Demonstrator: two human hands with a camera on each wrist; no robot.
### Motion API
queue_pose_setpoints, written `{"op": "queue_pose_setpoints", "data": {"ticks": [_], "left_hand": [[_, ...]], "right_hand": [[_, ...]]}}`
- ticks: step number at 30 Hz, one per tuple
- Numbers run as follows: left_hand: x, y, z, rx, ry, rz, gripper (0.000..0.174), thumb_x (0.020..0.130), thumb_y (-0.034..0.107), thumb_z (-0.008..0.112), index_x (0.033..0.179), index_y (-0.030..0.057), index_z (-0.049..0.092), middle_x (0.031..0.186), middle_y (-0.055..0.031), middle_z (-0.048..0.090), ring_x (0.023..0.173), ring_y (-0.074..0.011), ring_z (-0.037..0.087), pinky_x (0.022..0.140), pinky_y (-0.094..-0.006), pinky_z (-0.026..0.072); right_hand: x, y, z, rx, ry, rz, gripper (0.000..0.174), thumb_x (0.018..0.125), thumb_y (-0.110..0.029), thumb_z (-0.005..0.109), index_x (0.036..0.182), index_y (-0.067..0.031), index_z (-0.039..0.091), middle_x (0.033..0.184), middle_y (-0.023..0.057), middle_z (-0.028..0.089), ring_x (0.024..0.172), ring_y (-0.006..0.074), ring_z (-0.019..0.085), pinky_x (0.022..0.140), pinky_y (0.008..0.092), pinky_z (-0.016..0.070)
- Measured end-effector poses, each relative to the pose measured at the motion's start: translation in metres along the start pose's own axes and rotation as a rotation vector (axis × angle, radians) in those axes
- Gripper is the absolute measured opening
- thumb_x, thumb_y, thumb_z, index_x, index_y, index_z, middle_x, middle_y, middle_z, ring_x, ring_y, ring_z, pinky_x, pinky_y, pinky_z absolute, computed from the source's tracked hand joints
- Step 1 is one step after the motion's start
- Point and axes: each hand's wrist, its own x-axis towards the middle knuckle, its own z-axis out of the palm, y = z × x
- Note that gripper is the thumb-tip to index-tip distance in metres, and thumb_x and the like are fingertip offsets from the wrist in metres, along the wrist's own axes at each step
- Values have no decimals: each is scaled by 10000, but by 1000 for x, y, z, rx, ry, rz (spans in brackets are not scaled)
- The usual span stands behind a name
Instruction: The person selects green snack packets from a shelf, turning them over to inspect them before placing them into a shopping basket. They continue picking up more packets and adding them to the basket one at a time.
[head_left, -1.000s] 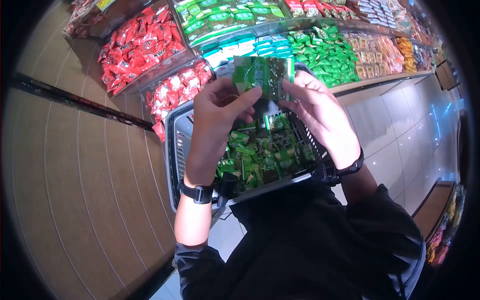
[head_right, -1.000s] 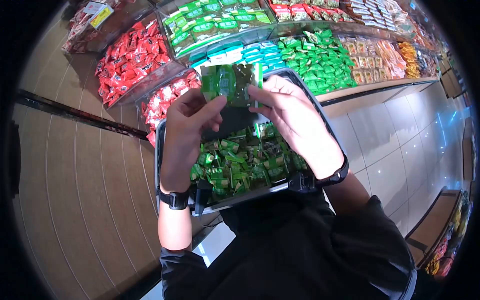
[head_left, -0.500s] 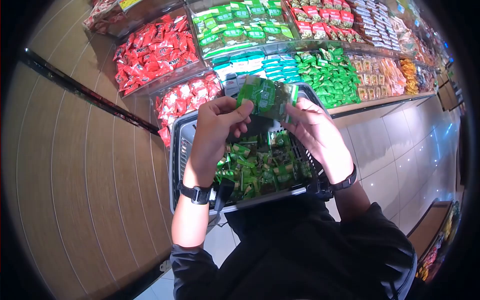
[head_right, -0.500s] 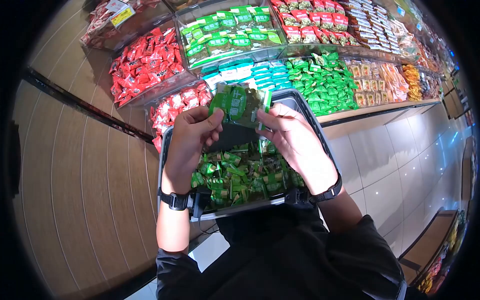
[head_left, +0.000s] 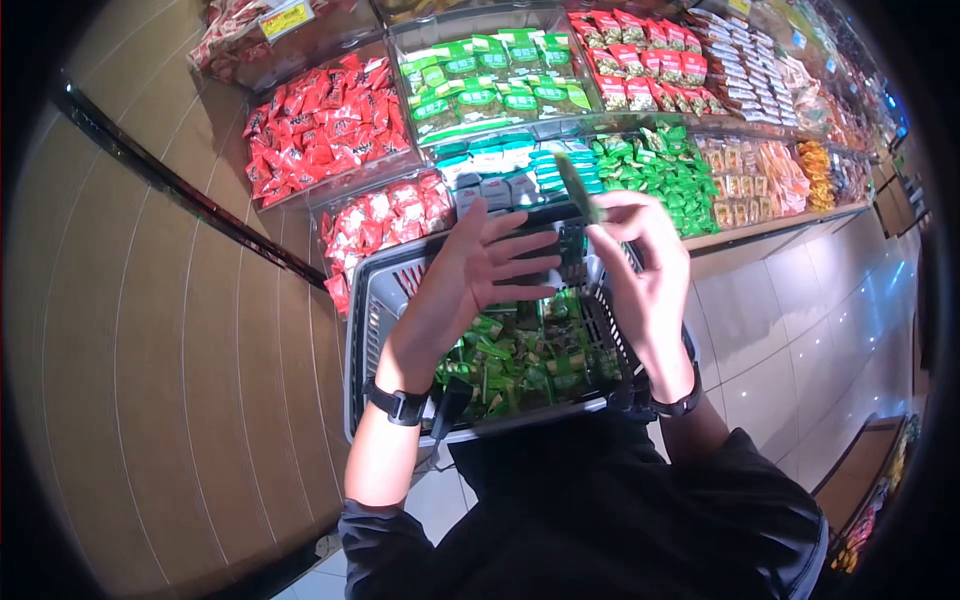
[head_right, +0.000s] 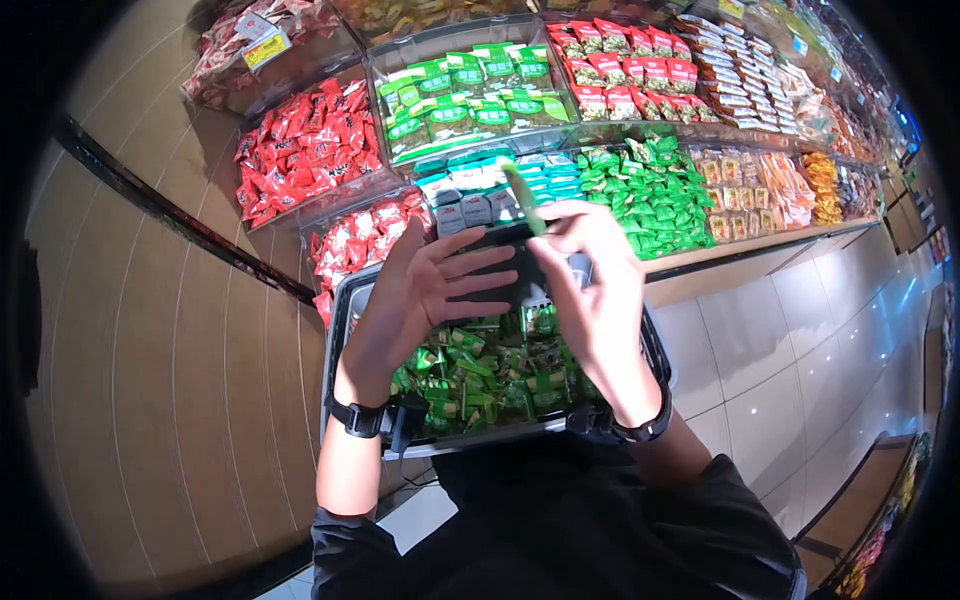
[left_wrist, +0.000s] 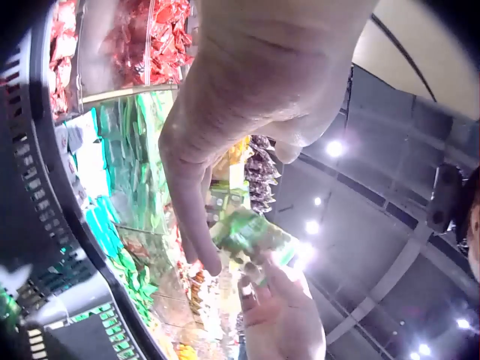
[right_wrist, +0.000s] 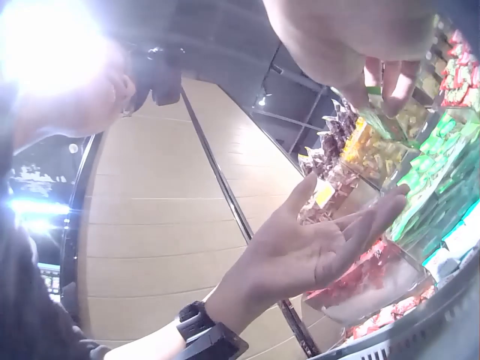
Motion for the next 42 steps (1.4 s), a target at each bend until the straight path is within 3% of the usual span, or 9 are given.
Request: {"op": "queue_pose_setpoints", "data": {"ticks": [3, 7, 11, 12, 15, 26, 32, 35, 42], "left_hand": [[-6, 4, 15, -178, -88, 107, 582, 1055, 428, 411, 1408, -35, 436, 1278, -172, 623, 1072, -278, 675, 903, -467, 583], [-8, 1, 8, 16, 38, 186, 365, 1001, 120, 549, 1348, 17, 502, 1172, -91, 659, 995, -170, 684, 727, -355, 638], [-7, -3, 10, 14, 66, 205, 338, 982, 88, 579, 1308, 19, 518, 1148, -97, 666, 971, -200, 692, 732, -395, 642], [-8, -1, 13, -1, 43, 225, 344, 982, 81, 575, 1315, 16, 513, 1134, -109, 672, 979, -213, 694, 734, -409, 643], [-13, 3, 24, 51, 30, 212, 379, 970, 67, 576, 1335, -4, 498, 1151, -140, 675, 971, -235, 706, 721, -400, 648], [-18, 0, 26, 167, -39, 116, 387, 935, 25, 591, 1313, -21, 522, 1077, -145, 697, 915, -225, 713, 670, -359, 651], [-15, -4, 23, 227, 26, 53, 348, 985, 235, 610, 1270, 36, 590, 964, -40, 695, 815, -107, 667, 657, -239, 559], [-14, -4, 29, 257, 274, 176, 284, 991, 329, 618, 999, 60, 709, 815, 40, 622, 716, -43, 578, 679, -217, 483], [-11, -6, 16, 282, 300, 187, 325, 986, 343, 639, 797, 87, 704, 738, 53, 579, 689, -34, 544, 665, -219, 478]], "right_hand": [[-2, -8, 3, -129, -284, -156, 166, 746, 81, 695, 850, -10, 602, 1130, 109, 641, 1040, 338, 598, 888, 375, 492], [-4, -19, 7, 0, -319, -88, 236, 706, 58, 752, 900, -26, 644, 1195, 132, 611, 1069, 324, 593, 893, 385, 496], [-11, 6, 18, 346, -74, 67, 370, 802, 35, 732, 1127, -65, 586, 1144, 66, 580, 1019, 162, 602, 766, 242, 497], [-11, 8, 16, 442, -102, 267, 382, 851, 20, 723, 1185, -54, 552, 1109, 30, 583, 974, 101, 596, 753, 232, 490], [-9, 5, 14, 721, -114, 546, 299, 905, -83, 725, 1157, -27, 574, 969, -16, 614, 853, 49, 565, 690, 199, 447], [-9, 8, 11, 572, 14, 541, 150, 937, -214, 687, 896, -76, 646, 694, -74, 536, 607, 7, 472, 549, 183, 353], [-14, 15, 10, 647, -72, 566, 137, 925, -198, 697, 862, -85, 654, 699, -75, 549, 599, -4, 440, 532, 184, 322], [-16, 13, 11, 688, -109, 571, 114, 927, -189, 697, 889, -85, 668, 737, -74, 582, 638, -9, 464, 543, 176, 322], [-17, 7, 11, 696, -123, 454, 136, 929, -162, 711, 957, -39, 662, 830, -28, 646, 742, 29, 574, 627, 182, 436]]}}
